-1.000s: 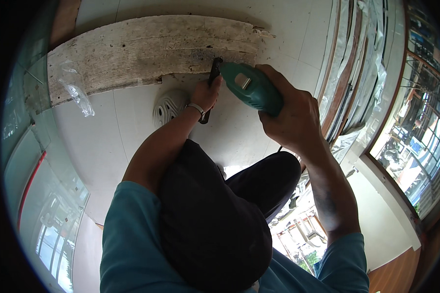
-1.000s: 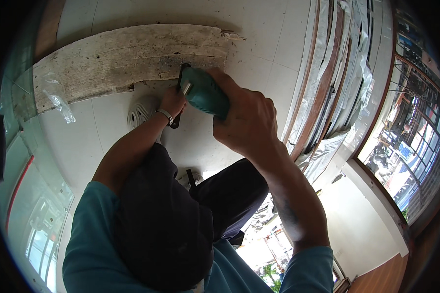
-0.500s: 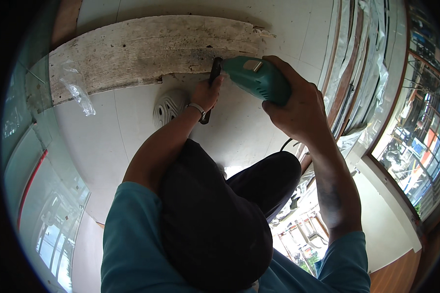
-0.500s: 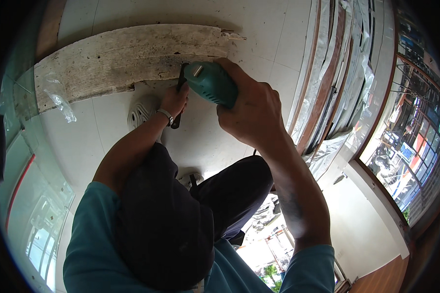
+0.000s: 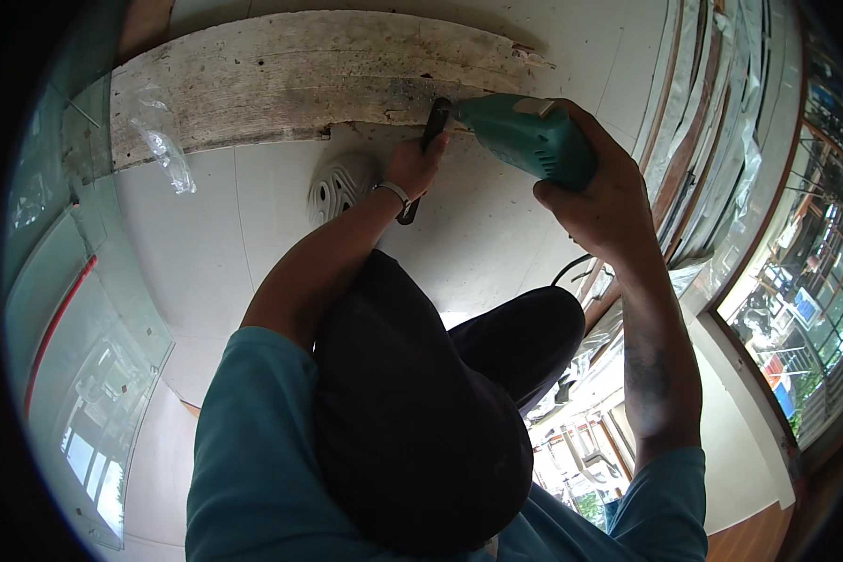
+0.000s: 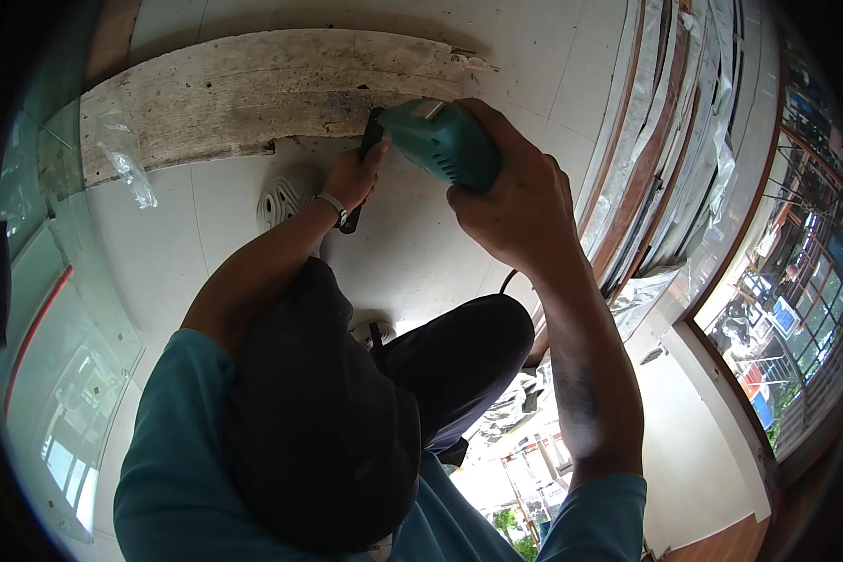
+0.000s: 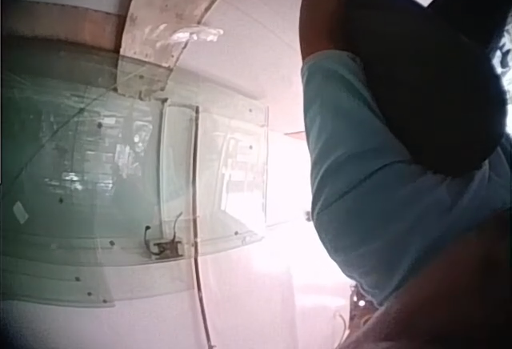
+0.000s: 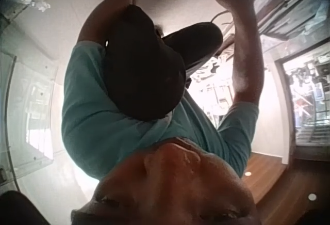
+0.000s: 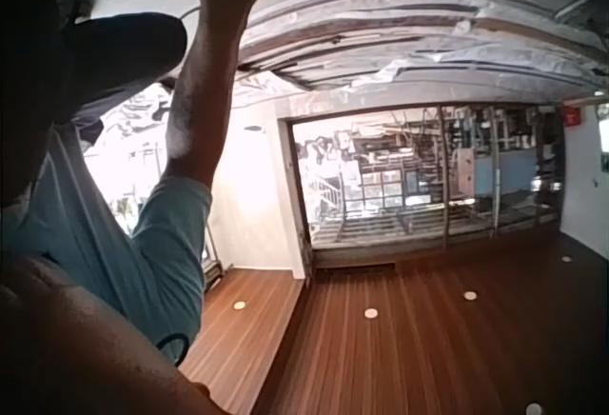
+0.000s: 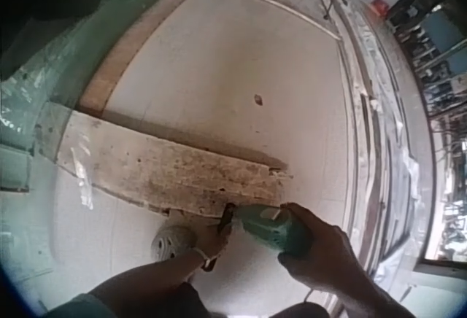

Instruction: Installing a handle and lock mechanism onto an aluminum sliding door frame.

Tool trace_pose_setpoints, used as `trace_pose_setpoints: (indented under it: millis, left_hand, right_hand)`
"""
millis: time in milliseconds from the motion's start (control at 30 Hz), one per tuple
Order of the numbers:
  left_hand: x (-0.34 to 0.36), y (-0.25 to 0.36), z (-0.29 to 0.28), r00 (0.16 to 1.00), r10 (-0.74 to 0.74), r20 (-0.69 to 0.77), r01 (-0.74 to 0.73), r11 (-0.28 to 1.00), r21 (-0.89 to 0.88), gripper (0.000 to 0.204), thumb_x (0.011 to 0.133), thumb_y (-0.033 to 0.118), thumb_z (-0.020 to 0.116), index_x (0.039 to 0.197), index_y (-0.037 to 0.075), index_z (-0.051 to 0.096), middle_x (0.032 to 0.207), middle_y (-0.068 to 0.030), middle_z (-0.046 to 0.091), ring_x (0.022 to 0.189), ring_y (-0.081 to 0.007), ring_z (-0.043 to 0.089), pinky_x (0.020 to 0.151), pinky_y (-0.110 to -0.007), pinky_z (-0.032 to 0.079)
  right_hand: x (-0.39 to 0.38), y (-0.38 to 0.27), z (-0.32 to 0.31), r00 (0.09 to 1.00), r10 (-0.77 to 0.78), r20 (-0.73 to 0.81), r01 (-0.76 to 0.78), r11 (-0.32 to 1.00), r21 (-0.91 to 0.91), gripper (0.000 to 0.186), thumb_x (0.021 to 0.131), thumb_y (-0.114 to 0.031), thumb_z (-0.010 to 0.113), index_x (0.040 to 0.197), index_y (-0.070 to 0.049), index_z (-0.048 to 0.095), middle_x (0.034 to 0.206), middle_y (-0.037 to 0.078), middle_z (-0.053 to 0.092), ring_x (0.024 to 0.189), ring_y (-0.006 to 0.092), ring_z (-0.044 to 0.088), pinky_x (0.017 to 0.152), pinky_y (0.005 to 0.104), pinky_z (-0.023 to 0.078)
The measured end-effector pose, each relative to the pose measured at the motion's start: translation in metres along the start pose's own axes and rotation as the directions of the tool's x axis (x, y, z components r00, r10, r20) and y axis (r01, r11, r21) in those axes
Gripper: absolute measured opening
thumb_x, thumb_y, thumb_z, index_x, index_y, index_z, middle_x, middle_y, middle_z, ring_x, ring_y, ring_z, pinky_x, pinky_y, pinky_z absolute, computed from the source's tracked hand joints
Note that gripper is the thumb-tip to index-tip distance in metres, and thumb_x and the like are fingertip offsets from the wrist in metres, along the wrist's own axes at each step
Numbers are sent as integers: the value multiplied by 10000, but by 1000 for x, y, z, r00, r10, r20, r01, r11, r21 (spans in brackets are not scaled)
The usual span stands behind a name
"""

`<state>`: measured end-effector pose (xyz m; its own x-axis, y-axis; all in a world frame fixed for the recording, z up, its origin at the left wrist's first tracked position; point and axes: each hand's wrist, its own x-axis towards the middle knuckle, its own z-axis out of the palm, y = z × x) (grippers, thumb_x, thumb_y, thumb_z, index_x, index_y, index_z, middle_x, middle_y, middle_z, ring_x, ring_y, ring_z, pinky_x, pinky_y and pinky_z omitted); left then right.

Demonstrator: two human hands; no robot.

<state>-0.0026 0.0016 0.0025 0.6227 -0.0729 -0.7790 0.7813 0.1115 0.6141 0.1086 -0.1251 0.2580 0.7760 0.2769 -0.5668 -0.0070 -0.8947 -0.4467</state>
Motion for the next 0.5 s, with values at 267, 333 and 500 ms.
trace_pose_setpoints:
  millis: [267,333,500]
  left_hand:
    - [5,-8,-3,997,68,-21,-66,995,76,552,949,513,496,663,42,519,454,-40,498,365,-172,528,380,-342,423]
    - [5,-6,-1,997,69,-21,-68,997,47,558,948,522,491,654,48,511,456,-39,500,366,-169,528,376,-340,419]
    - [1,1,-3,999,10,42,-9,1000,-28,478,947,466,543,709,55,490,521,-17,488,380,-104,474,358,-285,379]
  right_hand:
    - [-10,-11,6,996,-83,18,85,985,-152,676,660,-51,654,1310,-185,527,1015,160,695,978,333,681,876,399,527]
    - [-2,-7,3,998,-65,15,66,989,-131,692,648,-28,651,1316,-156,522,1021,147,685,895,299,698,835,372,539]
    - [-2,17,2,1000,24,-15,-24,999,40,705,635,-77,611,1322,-189,501,1015,184,684,954,382,666,888,431,521]
